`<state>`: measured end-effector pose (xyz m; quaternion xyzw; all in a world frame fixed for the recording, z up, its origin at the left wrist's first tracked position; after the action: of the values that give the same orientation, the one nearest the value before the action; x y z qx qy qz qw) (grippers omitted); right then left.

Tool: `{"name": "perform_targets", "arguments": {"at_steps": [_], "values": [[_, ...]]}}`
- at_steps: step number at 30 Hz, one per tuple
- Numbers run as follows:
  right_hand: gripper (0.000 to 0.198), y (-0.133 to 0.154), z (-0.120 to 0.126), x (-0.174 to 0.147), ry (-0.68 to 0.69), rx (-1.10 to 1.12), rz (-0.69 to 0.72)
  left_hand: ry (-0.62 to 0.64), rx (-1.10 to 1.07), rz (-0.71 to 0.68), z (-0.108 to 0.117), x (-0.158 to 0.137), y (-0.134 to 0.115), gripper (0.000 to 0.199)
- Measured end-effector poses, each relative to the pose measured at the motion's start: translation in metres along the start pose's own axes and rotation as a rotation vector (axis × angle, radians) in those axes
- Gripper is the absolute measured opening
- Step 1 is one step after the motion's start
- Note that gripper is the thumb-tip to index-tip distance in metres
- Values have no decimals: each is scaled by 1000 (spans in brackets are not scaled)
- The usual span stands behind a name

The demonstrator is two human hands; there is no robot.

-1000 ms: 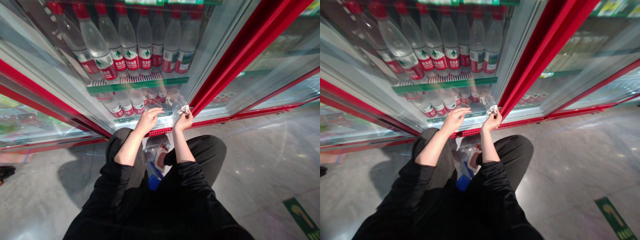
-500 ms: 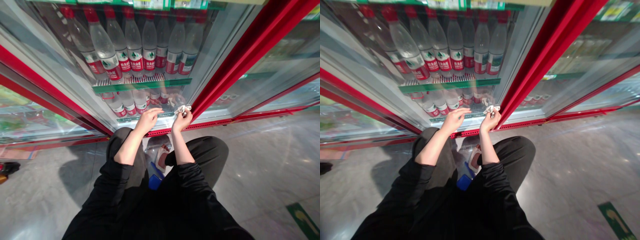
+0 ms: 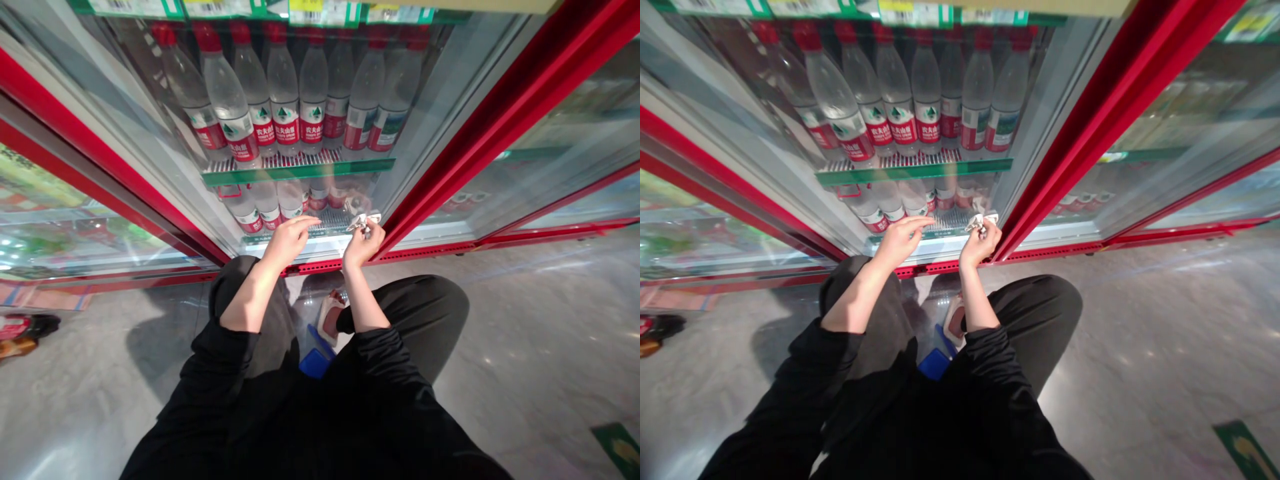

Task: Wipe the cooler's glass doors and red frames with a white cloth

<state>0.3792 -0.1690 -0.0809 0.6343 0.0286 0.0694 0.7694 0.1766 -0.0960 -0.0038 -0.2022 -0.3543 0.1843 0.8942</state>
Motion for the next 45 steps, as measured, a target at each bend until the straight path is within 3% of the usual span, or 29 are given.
{"name": "perform_targets", "arguments": {"at_steps": [3, 8, 11, 15, 20, 24, 29, 32, 39, 45], "values": [[27, -6, 0, -14, 52, -17, -26, 10, 5, 5, 5, -4, 2, 47], [28, -5, 1, -5, -26, -24, -89, -2, 11, 6, 15, -11, 3, 47], [29, 5, -3, -9, -32, 0, -20, -24, 11, 2, 22, -15, 5, 49], [29, 7, -10, -34, 81, -2, 95, -29, 23, 13, 30, -19, 8, 50], [29, -6, -8, -35, 31, -47, -6, -39, 48, 26, 40, -25, 8, 50], [29, -2, -15, -38, 2, -32, -10, -55, 60, 34, 50, -30, 7, 49], [29, -2, -30, -78, 181, 4, 134, -77, 59, 27, 59, -36, 10, 50], [28, -9, -32, -89, 249, -34, 133, -78, 61, 42, 64, -40, 12, 51], [28, 8, -29, -75, 59, -22, 135, -102, 100, 76, 77, -49, 16, 50], [29, 9, -42, -112, 306, -30, 227, -115, 115, 91, 87, -55, 17, 48]]}}
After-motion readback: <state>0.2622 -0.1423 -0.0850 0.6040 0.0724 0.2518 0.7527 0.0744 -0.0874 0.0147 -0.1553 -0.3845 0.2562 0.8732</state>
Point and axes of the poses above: each hand's wrist, its own x-axis towards the middle knuckle, its own z-axis out of the back of the hand, y = z × x, the point moved 3 cm from there along x, towards the middle knuckle, and after that the axes turned 13 degrees about -z, right-handed, at the moved point
